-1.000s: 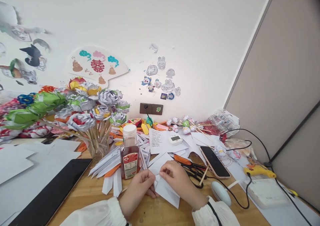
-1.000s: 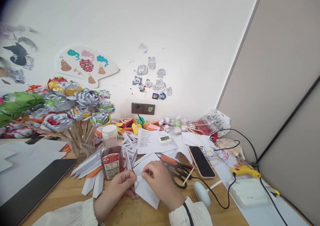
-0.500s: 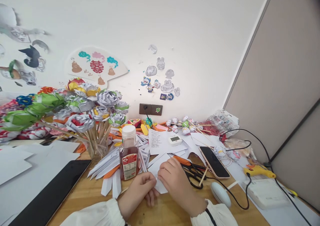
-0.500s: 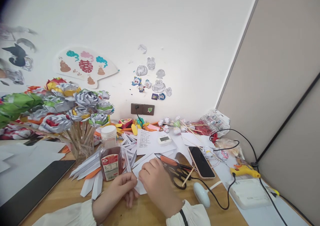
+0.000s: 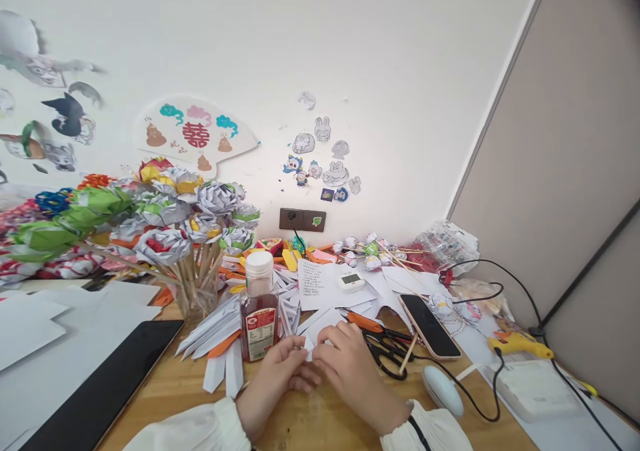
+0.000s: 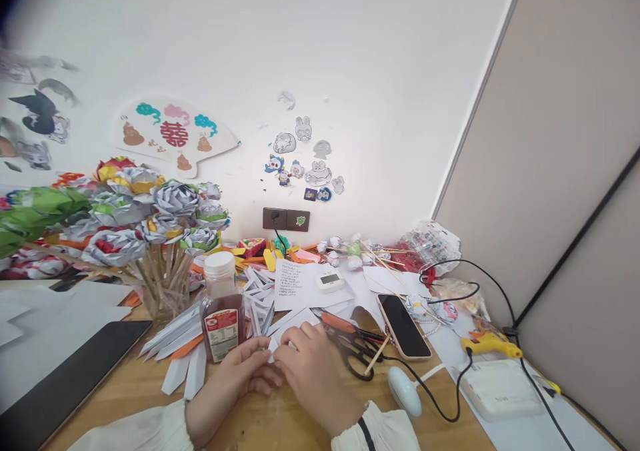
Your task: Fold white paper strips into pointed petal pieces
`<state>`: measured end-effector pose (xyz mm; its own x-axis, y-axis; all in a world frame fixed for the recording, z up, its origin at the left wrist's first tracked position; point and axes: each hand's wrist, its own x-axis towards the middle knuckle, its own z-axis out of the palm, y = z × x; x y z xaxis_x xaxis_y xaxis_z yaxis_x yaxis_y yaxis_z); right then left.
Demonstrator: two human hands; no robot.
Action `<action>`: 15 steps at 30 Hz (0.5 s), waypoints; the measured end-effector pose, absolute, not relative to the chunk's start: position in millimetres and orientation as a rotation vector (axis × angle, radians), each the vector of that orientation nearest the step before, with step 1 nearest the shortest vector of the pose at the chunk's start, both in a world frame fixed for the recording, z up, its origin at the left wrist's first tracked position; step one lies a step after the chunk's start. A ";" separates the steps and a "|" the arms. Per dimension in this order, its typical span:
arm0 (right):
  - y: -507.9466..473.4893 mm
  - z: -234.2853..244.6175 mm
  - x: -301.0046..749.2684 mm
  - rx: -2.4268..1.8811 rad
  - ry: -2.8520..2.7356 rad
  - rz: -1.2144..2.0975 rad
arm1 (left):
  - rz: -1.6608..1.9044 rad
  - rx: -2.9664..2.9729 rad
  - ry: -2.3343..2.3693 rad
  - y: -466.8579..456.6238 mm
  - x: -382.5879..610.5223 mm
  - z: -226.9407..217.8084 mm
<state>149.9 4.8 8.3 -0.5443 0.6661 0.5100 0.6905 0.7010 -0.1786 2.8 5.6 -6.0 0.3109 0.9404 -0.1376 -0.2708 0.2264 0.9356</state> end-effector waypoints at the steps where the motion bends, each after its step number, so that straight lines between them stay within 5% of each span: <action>1: 4.5 9.1 150.3 -1.026 -2.369 -0.041 | 0.982 0.978 0.852 5.5 2.2 -5.0; 15: 9.1 1.6 144.9 -1.189 -2.018 0.427 | 0.990 0.978 0.751 6.3 0.6 -11.0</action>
<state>144.9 9.1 1.6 -0.2944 0.8536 0.4297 0.6065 0.5144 -0.6063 0.6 6.3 -11.0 0.3762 0.9227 -0.0836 -0.3289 0.2174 0.9190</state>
